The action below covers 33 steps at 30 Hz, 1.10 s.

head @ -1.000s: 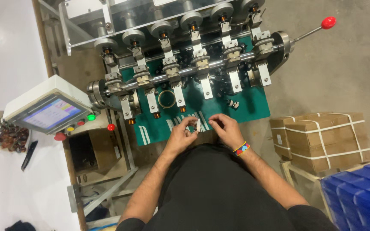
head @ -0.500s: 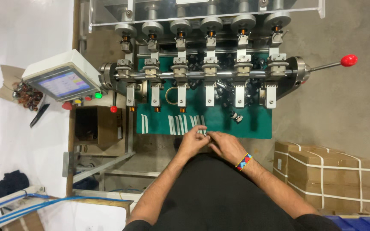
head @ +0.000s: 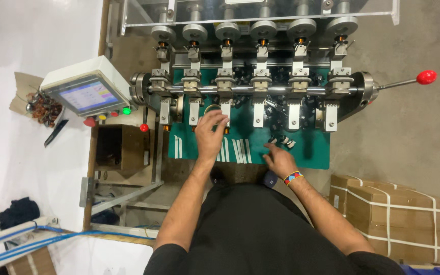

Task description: The person stands at a multi-station assembly machine, placing small black and orange components into the machine's fixtures and pulling the red-handled lever to cycle the machine. They use scissors to trim material from the assemblies and handle finished parts, setting them on the green work surface.

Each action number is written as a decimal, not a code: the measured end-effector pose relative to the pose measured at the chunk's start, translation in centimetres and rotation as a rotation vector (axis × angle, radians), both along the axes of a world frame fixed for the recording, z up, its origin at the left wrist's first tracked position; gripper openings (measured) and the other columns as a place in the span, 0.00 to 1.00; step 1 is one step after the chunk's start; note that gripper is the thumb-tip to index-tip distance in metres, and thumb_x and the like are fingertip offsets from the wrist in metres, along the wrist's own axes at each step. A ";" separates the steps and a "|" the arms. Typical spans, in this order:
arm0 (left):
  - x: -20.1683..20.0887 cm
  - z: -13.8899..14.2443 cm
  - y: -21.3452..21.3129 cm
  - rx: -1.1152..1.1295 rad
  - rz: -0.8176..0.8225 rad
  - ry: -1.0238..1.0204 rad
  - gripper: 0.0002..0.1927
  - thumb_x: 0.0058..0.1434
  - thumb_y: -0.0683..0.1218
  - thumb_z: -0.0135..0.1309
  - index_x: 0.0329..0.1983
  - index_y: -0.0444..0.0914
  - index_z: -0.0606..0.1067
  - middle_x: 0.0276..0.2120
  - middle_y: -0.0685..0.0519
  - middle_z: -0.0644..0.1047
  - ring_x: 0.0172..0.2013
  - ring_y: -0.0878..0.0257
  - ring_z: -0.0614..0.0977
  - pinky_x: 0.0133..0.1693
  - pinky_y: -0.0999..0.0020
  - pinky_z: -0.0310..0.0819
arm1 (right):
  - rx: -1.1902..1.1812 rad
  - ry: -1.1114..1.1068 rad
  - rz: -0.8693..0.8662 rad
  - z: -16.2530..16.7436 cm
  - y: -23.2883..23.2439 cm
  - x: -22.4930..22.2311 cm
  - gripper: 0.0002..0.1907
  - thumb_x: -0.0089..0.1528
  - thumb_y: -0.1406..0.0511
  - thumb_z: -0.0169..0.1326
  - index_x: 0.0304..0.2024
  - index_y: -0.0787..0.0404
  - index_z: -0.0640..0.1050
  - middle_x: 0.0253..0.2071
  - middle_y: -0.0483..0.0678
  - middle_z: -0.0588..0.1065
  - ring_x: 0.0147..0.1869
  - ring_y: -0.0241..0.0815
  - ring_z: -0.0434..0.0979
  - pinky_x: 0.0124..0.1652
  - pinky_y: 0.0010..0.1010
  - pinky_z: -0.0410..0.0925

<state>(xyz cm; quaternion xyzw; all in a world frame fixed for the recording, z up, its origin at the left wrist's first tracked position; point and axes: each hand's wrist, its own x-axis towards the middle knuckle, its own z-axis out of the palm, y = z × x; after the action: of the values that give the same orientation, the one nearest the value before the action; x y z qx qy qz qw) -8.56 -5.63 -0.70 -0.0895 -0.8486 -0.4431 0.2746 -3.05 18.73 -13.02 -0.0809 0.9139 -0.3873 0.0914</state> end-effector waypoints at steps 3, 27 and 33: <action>2.7 -2.0 -2.5 0.197 0.120 -0.353 0.06 0.64 0.42 0.61 0.43 0.36 0.82 0.37 0.49 0.84 0.32 0.65 0.83 0.33 0.73 0.75 | -0.015 -0.190 0.011 1.9 -1.4 1.4 0.22 0.59 0.60 0.59 0.56 0.54 0.76 0.42 0.51 0.82 0.45 0.52 0.82 0.46 0.40 0.74; 2.9 -4.1 -6.8 0.380 -0.960 -0.756 0.21 0.61 0.39 0.62 0.59 0.38 0.78 0.58 0.49 0.79 0.55 0.60 0.83 0.57 0.65 0.79 | -1.379 -1.210 -0.144 4.3 -8.9 3.0 0.27 0.71 0.42 0.38 0.29 0.52 0.69 0.19 0.35 0.59 0.19 0.28 0.52 0.20 0.22 0.47; 2.9 -6.0 -5.1 0.833 -0.825 -1.127 0.23 0.63 0.38 0.61 0.62 0.35 0.75 0.50 0.47 0.80 0.48 0.61 0.83 0.51 0.69 0.79 | -0.805 -0.433 0.050 5.3 -5.8 3.9 0.15 0.72 0.55 0.47 0.43 0.57 0.78 0.26 0.41 0.68 0.28 0.32 0.64 0.28 0.26 0.58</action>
<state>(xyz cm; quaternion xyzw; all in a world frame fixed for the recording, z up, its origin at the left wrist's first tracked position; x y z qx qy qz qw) -5.65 -10.74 -6.69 -0.0489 -0.5235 -0.7667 -0.3685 0.88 12.94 -7.67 -0.0490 0.6481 -0.7174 0.2509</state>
